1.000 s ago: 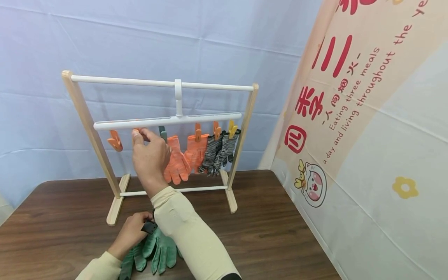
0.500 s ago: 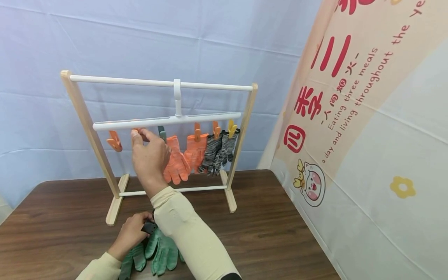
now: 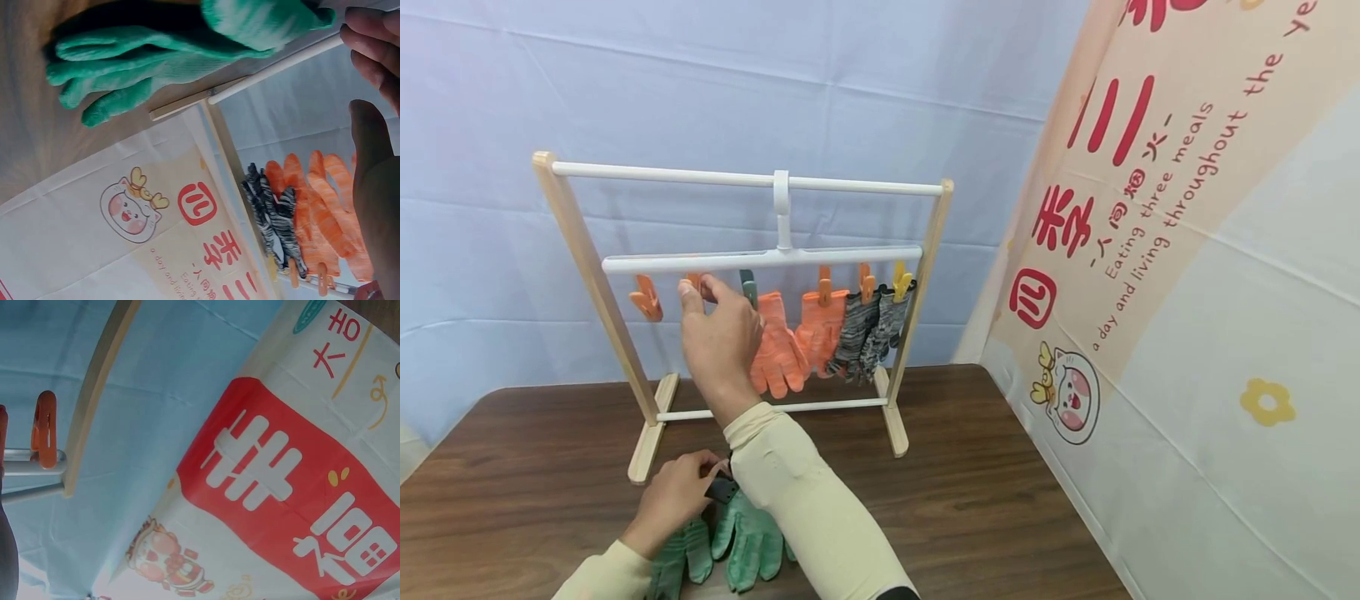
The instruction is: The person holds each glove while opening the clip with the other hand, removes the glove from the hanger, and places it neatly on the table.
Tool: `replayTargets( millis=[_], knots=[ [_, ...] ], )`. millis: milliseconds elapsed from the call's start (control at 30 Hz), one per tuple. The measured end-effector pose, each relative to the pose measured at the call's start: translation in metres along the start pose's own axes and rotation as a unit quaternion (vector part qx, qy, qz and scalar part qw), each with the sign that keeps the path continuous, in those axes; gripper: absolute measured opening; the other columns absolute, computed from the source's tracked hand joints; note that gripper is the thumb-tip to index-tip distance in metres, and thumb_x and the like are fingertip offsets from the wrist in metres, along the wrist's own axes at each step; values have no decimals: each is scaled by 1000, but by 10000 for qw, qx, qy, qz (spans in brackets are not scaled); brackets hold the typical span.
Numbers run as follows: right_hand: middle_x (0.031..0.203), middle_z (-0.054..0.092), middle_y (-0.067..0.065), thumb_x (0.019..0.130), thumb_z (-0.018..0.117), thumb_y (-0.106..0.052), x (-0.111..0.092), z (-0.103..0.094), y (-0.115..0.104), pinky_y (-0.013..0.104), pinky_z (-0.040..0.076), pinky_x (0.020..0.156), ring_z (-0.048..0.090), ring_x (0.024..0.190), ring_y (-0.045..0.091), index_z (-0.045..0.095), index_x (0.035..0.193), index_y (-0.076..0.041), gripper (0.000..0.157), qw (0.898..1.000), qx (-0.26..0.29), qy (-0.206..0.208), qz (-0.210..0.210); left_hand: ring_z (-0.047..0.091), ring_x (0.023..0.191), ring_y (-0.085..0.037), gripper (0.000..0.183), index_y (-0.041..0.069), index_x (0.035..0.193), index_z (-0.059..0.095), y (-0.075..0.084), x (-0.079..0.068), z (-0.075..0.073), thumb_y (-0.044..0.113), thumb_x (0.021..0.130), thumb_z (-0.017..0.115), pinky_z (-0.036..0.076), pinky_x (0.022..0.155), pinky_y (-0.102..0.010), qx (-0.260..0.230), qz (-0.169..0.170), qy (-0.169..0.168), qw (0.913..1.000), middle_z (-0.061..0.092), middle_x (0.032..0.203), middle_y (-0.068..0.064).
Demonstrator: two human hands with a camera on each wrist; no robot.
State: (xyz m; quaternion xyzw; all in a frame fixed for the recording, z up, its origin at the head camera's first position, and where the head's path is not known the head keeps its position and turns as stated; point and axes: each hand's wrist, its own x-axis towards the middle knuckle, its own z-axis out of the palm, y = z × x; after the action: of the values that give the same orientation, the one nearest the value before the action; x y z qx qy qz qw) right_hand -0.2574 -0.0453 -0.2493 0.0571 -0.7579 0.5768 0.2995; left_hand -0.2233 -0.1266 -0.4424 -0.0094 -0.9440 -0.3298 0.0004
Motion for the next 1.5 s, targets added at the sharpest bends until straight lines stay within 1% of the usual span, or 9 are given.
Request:
replayTargets(
  millis=[233, 367, 533, 733, 867, 1067, 1267, 1367, 1500],
  knots=[
    [97, 64, -12, 88, 60, -36, -2, 0, 0, 25, 45, 69, 57, 89, 4, 65, 114, -19, 32, 9995, 201, -229, -95, 46, 46, -16, 32, 12, 97, 67, -1, 3, -18, 40, 92, 52, 33, 40, -31, -148, 132, 189, 9996, 54, 61, 2],
    [99, 63, -12, 88, 59, -37, -3, 0, 1, 24, 45, 67, 56, 88, 5, 64, 114, -18, 32, 9987, 357, -364, -73, 46, 47, -15, 30, 11, 96, 66, 6, 2, -31, 37, 93, 51, 34, 43, -31, -474, 370, 269, 9978, 55, 62, 1],
    [97, 64, -11, 87, 61, -34, -1, -1, 0, 24, 46, 67, 57, 87, 5, 66, 110, -16, 29, 9985, 453, -254, -153, 49, 52, -15, 24, 14, 94, 64, 20, 1, -48, 34, 94, 51, 38, 49, -30, -911, 726, 301, 9927, 58, 68, 0],
    [92, 64, -14, 86, 63, -34, 0, -3, 2, 24, 44, 70, 57, 90, 5, 68, 105, -18, 25, 9989, 343, -66, -313, 55, 66, -11, 25, 16, 102, 64, 40, 6, -67, 36, 93, 50, 43, 59, -31, -769, 1250, 899, 9851, 63, 84, 2],
    [88, 62, -16, 86, 63, -38, 0, -5, 4, 23, 44, 68, 56, 85, 3, 67, 102, -19, 26, 9987, 279, 22, -423, 56, 72, -14, 26, 14, 104, 63, 51, 10, -78, 34, 93, 52, 43, 61, -32, -640, 1385, 1279, 9800, 64, 88, -1],
    [81, 62, -15, 85, 63, -40, 2, -11, 10, 23, 44, 65, 55, 77, 1, 67, 95, -20, 23, 9979, 194, 232, -573, 54, 70, -15, 27, 14, 103, 62, 62, 14, -84, 36, 93, 51, 41, 65, -34, -715, 1550, 1671, 9710, 63, 83, 0],
    [81, 59, -12, 86, 63, -35, 7, -22, 14, 25, 43, 68, 54, 77, 3, 65, 89, -20, 15, 9952, 5, 685, -700, 56, 70, -13, 23, 15, 101, 63, 69, 17, -84, 34, 92, 53, 41, 69, -35, -851, 1762, 1987, 9603, 62, 80, 3],
    [85, 59, -8, 85, 64, -34, 9, -26, 16, 27, 41, 70, 53, 79, 7, 65, 91, -18, 17, 9941, -193, 847, -647, 59, 74, -16, 21, 12, 103, 63, 70, 19, -85, 28, 92, 55, 46, 66, -37, -913, 1849, 2203, 9534, 63, 85, -1],
    [100, 57, -5, 86, 64, -35, 11, -30, 19, 31, 40, 79, 51, 94, 10, 63, 103, -17, 25, 9940, -461, 864, -495, 60, 81, -21, 23, 8, 106, 62, 70, 23, -88, 25, 92, 55, 47, 68, -40, -982, 1872, 2358, 9485, 63, 95, -4]
  ],
)
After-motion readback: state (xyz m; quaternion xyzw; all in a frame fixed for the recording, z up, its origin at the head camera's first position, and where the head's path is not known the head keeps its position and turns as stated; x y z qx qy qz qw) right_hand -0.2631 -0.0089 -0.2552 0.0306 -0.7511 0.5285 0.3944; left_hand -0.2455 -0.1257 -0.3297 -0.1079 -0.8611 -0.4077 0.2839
